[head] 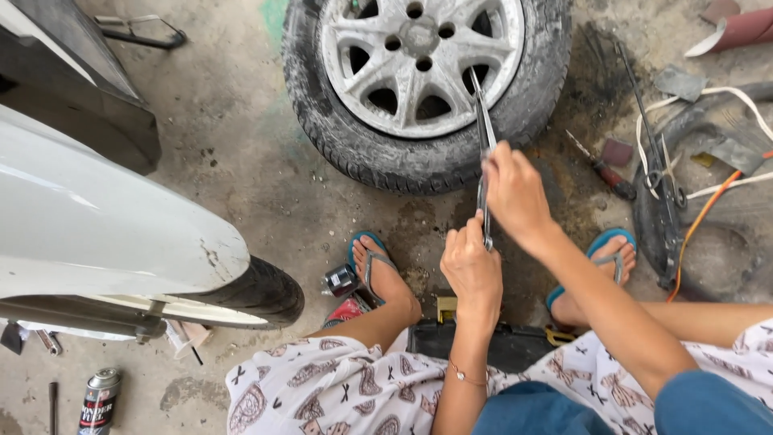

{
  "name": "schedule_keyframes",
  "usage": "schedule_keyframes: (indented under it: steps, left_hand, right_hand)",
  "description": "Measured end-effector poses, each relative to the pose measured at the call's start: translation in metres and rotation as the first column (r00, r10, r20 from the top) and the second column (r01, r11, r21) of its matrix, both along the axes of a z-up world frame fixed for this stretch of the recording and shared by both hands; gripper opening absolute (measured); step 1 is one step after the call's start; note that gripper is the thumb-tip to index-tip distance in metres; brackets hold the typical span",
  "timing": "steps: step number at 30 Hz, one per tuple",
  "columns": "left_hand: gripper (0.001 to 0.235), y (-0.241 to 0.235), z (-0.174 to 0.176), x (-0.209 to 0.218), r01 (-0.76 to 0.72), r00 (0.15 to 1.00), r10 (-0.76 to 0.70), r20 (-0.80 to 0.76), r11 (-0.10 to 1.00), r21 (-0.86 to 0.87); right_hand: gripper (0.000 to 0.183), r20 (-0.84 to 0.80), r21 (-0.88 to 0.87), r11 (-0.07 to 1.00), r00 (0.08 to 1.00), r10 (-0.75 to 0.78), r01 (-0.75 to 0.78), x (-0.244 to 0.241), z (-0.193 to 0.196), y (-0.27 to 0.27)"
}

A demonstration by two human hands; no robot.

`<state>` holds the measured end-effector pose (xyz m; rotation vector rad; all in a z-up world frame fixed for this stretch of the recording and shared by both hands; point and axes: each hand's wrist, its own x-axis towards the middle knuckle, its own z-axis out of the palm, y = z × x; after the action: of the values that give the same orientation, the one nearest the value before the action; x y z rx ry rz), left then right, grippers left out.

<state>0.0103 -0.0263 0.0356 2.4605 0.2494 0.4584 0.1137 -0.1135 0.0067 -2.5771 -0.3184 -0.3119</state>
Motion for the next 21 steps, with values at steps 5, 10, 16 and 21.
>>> schedule_keyframes:
  steps: [5, 10, 16, 21]
  left_hand:
    - [0.034, -0.001, 0.002, 0.000, 0.001, 1.000, -0.001, -0.025, 1.000, 0.009]
    - [0.034, 0.004, 0.006, -0.001, -0.021, 0.999, 0.021, -0.036, 1.000, 0.008]
    - [0.036, 0.008, -0.005, -0.005, -0.020, 0.999, 0.018, -0.032, 0.998, -0.056]
    - [0.037, 0.011, -0.015, -0.006, -0.042, 0.999, 0.041, -0.011, 0.992, -0.115]
  right_hand:
    - [0.010, -0.016, 0.065, 0.998, 1.000, 0.000, 0.001, -0.003, 0.012, -0.001]
    - [0.012, 0.021, 0.052, 0.998, 0.999, 0.040, -0.041, -0.014, 0.012, 0.008]
    - [0.011, 0.202, -0.186, 0.982, 0.979, 0.002, 0.036, 0.018, -0.020, -0.017]
    - [0.014, -0.257, 0.380, 0.903, 0.961, -0.103, 0.198, 0.007, 0.027, -0.043]
